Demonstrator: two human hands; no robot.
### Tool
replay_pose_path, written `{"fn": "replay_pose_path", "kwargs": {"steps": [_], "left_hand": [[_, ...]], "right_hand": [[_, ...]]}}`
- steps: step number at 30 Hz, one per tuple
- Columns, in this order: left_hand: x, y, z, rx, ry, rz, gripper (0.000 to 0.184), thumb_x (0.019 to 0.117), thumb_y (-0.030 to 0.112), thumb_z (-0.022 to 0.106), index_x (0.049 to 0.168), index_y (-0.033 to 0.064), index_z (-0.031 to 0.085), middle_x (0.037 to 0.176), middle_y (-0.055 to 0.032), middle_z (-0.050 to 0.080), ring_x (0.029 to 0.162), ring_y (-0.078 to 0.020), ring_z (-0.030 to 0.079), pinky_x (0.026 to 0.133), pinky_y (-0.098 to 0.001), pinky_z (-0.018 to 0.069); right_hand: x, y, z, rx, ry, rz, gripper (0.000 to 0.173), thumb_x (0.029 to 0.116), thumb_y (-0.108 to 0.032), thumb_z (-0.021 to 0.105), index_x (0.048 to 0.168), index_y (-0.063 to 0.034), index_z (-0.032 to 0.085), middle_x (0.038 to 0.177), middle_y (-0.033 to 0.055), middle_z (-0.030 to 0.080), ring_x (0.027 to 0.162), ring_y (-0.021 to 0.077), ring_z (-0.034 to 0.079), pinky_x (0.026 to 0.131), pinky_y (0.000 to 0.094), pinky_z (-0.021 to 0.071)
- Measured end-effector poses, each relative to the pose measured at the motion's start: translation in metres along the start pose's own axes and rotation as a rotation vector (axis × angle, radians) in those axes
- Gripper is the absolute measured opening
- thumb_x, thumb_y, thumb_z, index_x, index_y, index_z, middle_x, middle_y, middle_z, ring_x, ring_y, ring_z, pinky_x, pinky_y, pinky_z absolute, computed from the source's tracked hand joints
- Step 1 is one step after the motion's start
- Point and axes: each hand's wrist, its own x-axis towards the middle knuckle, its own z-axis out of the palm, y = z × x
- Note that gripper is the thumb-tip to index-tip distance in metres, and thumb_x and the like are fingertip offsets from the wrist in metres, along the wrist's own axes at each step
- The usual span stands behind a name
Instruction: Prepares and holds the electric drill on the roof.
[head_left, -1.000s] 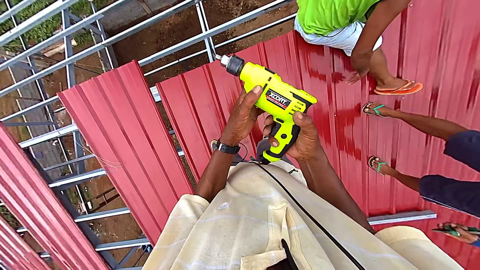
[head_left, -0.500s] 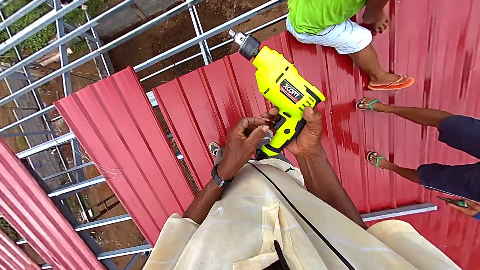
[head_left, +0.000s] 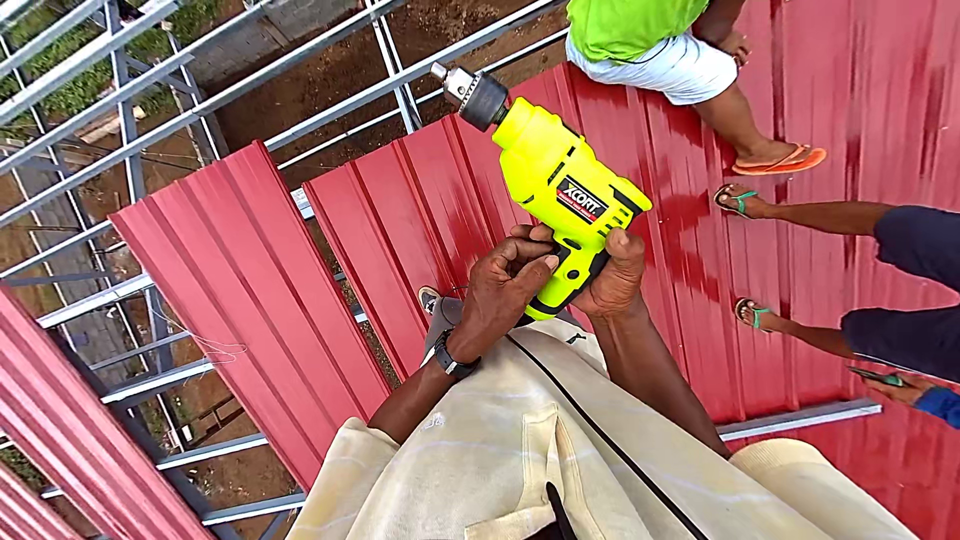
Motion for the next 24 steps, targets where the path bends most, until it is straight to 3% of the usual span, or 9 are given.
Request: {"fn": "replay_pose_path", "kwargs": {"steps": [4,12,15,20,24], "left_hand": [[0.001,0.0,0.001,-0.012,0.002,-0.003,0.013,0.0988,0.014,0.068,0.104,0.0021,0.069,0.093,-0.0115,0.069,0.073,-0.0188,0.065,0.06,-0.0317,0.0572],[0.0,0.002,-0.004,-0.049,-0.029,-0.034,0.017,0.0987,0.011,0.068,0.112,0.0011,0.07,0.11,-0.0133,0.07,0.081,-0.0211,0.069,0.068,-0.0347,0.0614],[-0.001,0.0,-0.005,-0.083,-0.018,-0.074,0.02,0.0979,0.011,0.07,0.114,-0.0007,0.069,0.097,-0.0154,0.072,0.078,-0.0231,0.07,0.07,-0.0361,0.0621],[-0.002,-0.005,-0.004,-0.102,0.006,-0.1,0.021,0.0988,0.012,0.069,0.115,-0.001,0.07,0.099,-0.0156,0.073,0.079,-0.0225,0.07,0.072,-0.0356,0.0617],[0.0,-0.013,-0.003,-0.206,0.063,-0.107,0.02,0.1017,0.014,0.065,0.111,-0.002,0.07,0.088,-0.0168,0.07,0.072,-0.023,0.068,0.068,-0.0352,0.061]], "right_hand": [[-0.003,0.0,-0.003,0.011,-0.005,0.021,0.06,0.091,-0.044,0.072,0.136,-0.0076,0.057,0.124,0.0186,0.067,0.108,0.0289,0.069,0.09,0.046,0.0602],[0.001,-0.001,-0.001,-0.022,0.01,0.032,0.061,0.0903,-0.046,0.073,0.135,-0.0083,0.057,0.12,0.0164,0.068,0.105,0.0265,0.07,0.088,0.0445,0.0608],[0.004,-0.001,-0.002,-0.011,0.003,0.06,0.063,0.0899,-0.048,0.072,0.136,-0.0084,0.056,0.118,0.017,0.067,0.102,0.0278,0.07,0.085,0.0453,0.0612],[0.006,0.001,-0.003,0.01,0.007,0.083,0.063,0.0906,-0.05,0.072,0.135,-0.0067,0.057,0.113,0.0199,0.068,0.1,0.0313,0.07,0.085,0.048,0.061],[0.006,0.002,-0.006,-0.001,0.009,0.11,0.064,0.0902,-0.05,0.072,0.136,-0.0089,0.056,0.116,0.0191,0.067,0.099,0.0305,0.07,0.082,0.0471,0.061]]}}
